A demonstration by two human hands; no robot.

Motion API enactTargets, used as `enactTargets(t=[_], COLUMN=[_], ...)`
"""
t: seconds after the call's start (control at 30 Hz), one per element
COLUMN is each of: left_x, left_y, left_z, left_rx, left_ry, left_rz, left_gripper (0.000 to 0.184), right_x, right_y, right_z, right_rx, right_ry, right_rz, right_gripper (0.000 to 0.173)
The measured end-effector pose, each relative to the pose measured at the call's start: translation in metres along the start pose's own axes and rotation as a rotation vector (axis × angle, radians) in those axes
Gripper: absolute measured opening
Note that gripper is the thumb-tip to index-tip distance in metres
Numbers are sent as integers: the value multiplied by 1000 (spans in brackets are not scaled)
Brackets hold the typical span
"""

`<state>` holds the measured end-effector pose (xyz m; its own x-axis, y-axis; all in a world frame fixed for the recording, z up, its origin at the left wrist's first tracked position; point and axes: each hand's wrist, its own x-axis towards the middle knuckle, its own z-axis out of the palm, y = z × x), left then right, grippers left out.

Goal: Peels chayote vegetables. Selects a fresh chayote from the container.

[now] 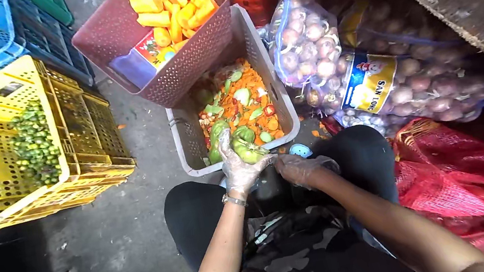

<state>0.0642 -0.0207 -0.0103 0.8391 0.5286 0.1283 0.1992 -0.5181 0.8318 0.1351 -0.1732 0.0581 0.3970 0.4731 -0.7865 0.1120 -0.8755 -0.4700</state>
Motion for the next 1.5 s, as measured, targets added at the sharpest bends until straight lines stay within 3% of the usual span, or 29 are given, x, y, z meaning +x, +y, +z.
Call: enactTargets(t=[0.13, 0.27, 0.33, 0.4, 0.43, 0.63, 0.73, 0.87, 0.97, 1.1, 1.2, 1.3, 1.4, 1.5], left_x=[-1, 14, 24, 28, 31, 58, 64, 65, 66, 66, 67, 68, 72, 75], left_y=[-14, -2, -1, 2, 4, 15, 22, 10, 9, 13, 13, 8, 8, 5], left_z=[14, 7, 3, -5, -8, -41, -44, -35, -28, -30, -31, -28, -24, -26], left_rx=[-100, -385, -562, -658, -736, -1057, -1030, -973, -1021, -1047, -1078, -1032, -927, -948], left_ry=[152, 207, 218, 156, 134, -91, -168, -119, -72, -60, -52, 3, 112, 163], left_rz=[104, -214, -340, -402, -427, -530, -558, -435, -434, -509, -559, -574, -673, -702], left_gripper=[112, 78, 77, 100, 102, 51, 56, 73, 81, 39, 31, 31, 56, 48], right_x=[1, 1, -8, -15, -17, -9, -1, 9, 15, 13, 20, 25, 21, 9], right_y=[1, 0, -10, -21, -24, -28, -29, -32, -29, -27, -26, -26, -31, -35], right_z=[2, 4, -1, -6, -7, -4, 0, -15, -21, -38, -37, -34, -31, -33], right_rx=[25, 11, 4, 2, -7, -93, -98, 1, 116, 143, 619, 756, 301, -210], right_ry=[3, 30, 48, 71, 95, 275, 407, 269, 176, 35, -62, -95, 79, 234], right_rz=[-10, -73, -81, -108, -133, -199, -279, -208, -287, -344, -173, -131, -237, -166], right_gripper=[58, 59, 58, 56, 55, 53, 53, 56, 51, 28, 48, 49, 47, 57])
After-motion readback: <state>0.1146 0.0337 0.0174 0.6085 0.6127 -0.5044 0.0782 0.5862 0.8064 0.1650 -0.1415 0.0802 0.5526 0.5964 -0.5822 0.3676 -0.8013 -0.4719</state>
